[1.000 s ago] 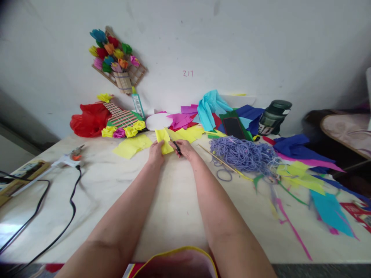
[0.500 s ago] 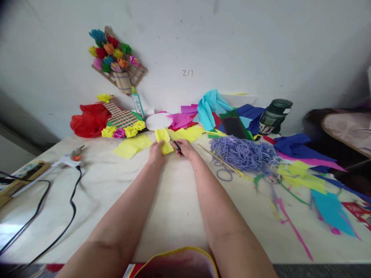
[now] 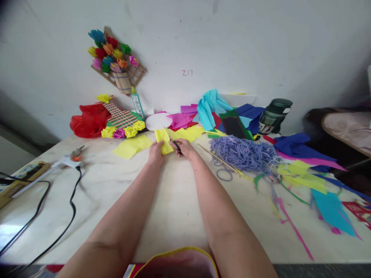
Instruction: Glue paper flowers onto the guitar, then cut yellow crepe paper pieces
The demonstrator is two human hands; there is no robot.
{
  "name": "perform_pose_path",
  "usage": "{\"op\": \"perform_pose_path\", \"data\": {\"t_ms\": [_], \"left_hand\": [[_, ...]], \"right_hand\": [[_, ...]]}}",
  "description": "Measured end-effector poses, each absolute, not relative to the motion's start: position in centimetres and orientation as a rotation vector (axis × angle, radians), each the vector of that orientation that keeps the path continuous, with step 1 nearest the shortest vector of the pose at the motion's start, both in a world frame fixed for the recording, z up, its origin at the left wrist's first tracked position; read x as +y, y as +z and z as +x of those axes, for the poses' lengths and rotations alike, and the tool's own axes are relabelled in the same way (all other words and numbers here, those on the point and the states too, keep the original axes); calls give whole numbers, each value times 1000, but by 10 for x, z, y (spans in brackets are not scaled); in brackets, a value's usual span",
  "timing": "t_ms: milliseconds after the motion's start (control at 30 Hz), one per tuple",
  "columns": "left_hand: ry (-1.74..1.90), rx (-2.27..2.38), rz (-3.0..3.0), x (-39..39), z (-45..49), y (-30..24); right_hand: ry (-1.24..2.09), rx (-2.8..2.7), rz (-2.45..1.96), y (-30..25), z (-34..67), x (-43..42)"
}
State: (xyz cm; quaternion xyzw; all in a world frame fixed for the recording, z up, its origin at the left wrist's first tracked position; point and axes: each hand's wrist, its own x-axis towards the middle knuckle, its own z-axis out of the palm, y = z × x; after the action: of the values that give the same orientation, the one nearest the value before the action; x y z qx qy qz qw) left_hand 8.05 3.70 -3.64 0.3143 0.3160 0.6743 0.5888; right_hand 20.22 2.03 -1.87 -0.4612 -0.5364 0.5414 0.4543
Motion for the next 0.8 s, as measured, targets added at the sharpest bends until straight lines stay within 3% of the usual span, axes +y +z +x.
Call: {"op": "perform_pose_path", "data": {"t_ms": [800], "left_hand": [[1570, 717, 733, 39, 80, -39]], "right_hand": [[1264, -1338, -1129, -23, 203, 24]]}}
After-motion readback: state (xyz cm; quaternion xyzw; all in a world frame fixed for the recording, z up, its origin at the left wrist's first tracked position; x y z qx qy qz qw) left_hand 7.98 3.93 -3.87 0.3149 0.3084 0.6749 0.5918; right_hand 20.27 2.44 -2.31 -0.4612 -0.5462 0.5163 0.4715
